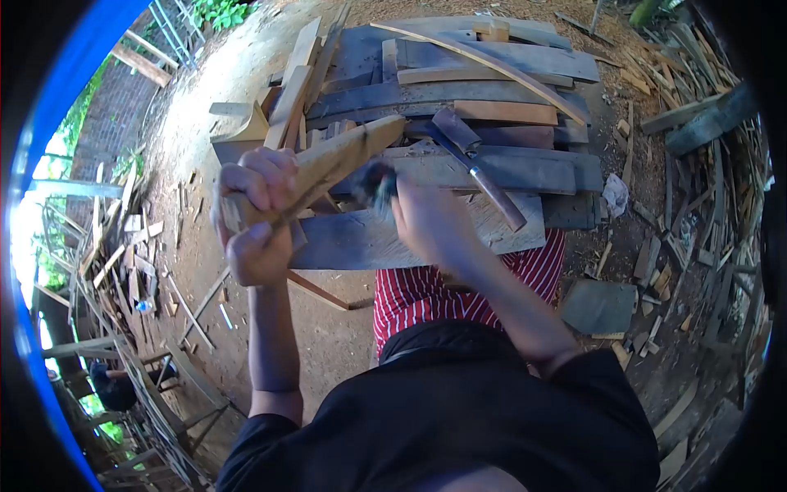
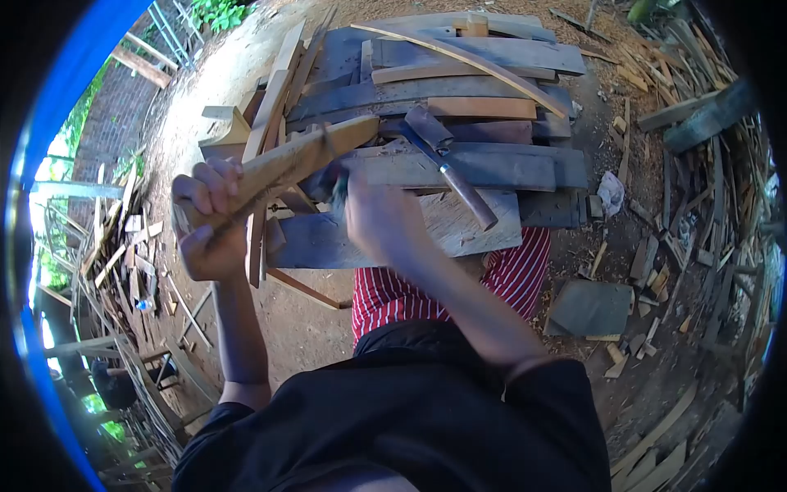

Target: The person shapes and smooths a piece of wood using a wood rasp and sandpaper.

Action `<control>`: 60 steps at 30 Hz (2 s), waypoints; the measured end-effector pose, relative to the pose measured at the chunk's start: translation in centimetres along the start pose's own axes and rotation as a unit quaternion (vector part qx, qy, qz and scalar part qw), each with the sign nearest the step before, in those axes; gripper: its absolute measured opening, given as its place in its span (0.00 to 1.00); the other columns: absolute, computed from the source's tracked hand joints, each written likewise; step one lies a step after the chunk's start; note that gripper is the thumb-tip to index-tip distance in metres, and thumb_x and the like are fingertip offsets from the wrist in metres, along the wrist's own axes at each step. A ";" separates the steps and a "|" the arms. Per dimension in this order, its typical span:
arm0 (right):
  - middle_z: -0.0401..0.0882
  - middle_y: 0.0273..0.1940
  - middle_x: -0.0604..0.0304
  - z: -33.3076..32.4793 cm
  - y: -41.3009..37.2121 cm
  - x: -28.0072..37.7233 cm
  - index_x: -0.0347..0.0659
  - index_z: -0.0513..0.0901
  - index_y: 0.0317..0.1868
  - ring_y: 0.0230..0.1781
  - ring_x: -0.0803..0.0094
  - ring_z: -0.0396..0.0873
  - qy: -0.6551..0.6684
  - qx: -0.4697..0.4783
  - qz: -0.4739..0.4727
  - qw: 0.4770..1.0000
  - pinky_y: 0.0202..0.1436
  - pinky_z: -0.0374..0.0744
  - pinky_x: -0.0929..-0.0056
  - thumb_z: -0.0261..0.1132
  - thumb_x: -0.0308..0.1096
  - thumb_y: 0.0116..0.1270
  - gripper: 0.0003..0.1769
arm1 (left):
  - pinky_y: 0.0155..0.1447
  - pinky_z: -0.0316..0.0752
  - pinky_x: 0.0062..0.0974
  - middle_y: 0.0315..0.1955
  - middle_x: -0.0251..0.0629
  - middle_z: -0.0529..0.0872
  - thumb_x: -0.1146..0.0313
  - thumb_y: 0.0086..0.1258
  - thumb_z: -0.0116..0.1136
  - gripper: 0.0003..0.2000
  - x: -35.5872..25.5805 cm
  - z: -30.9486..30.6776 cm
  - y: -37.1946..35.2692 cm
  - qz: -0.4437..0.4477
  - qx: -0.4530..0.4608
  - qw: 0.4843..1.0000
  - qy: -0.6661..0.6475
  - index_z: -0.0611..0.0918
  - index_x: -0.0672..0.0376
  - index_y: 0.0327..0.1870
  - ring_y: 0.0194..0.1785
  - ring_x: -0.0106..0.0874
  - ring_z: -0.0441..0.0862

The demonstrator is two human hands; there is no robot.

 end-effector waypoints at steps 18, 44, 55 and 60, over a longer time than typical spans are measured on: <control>0.82 0.39 0.38 2.6 9.8 -4.0 0.31 0.73 0.50 0.43 0.45 0.82 0.027 -0.003 0.067 0.997 0.45 0.78 0.51 0.53 0.41 0.68 0.20 | 0.59 0.61 0.43 0.28 0.39 0.69 0.62 0.45 0.54 0.15 0.2 -1.6 0.6 -0.024 -0.012 0.999 -0.021 0.68 0.57 0.32 0.41 0.36 0.70; 0.81 0.27 0.44 2.5 -0.1 0.9 0.34 0.72 0.42 0.32 0.48 0.83 -0.028 -0.068 -0.058 0.996 0.36 0.79 0.52 0.58 0.29 0.61 0.11 | 0.61 0.70 0.44 0.25 0.38 0.78 0.77 0.69 0.46 0.06 -3.9 -1.4 -4.1 -0.092 -0.003 0.954 0.285 0.78 0.65 0.36 0.32 0.26 0.75; 0.82 0.30 0.41 3.0 1.7 0.3 0.34 0.67 0.50 0.34 0.47 0.84 0.024 0.004 -0.013 1.000 0.37 0.80 0.50 0.53 0.32 0.65 0.15 | 0.62 0.68 0.41 0.29 0.39 0.78 0.73 0.71 0.45 0.05 -4.0 -2.4 -5.8 -0.097 -0.030 0.957 0.272 0.76 0.63 0.38 0.38 0.28 0.75; 0.82 0.29 0.43 4.6 7.2 -3.6 0.34 0.67 0.51 0.31 0.46 0.83 0.055 -0.048 0.008 0.997 0.36 0.80 0.48 0.54 0.34 0.66 0.17 | 0.64 0.66 0.42 0.29 0.37 0.76 0.73 0.71 0.46 0.05 -4.0 -1.8 -5.1 -0.109 -0.061 0.957 0.263 0.75 0.61 0.38 0.38 0.28 0.74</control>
Point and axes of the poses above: each hand's wrist, its own y-axis towards the middle knuckle, its own z-axis out of the palm, x = y × z, the point moved 2 cm from there along y, towards the middle knuckle
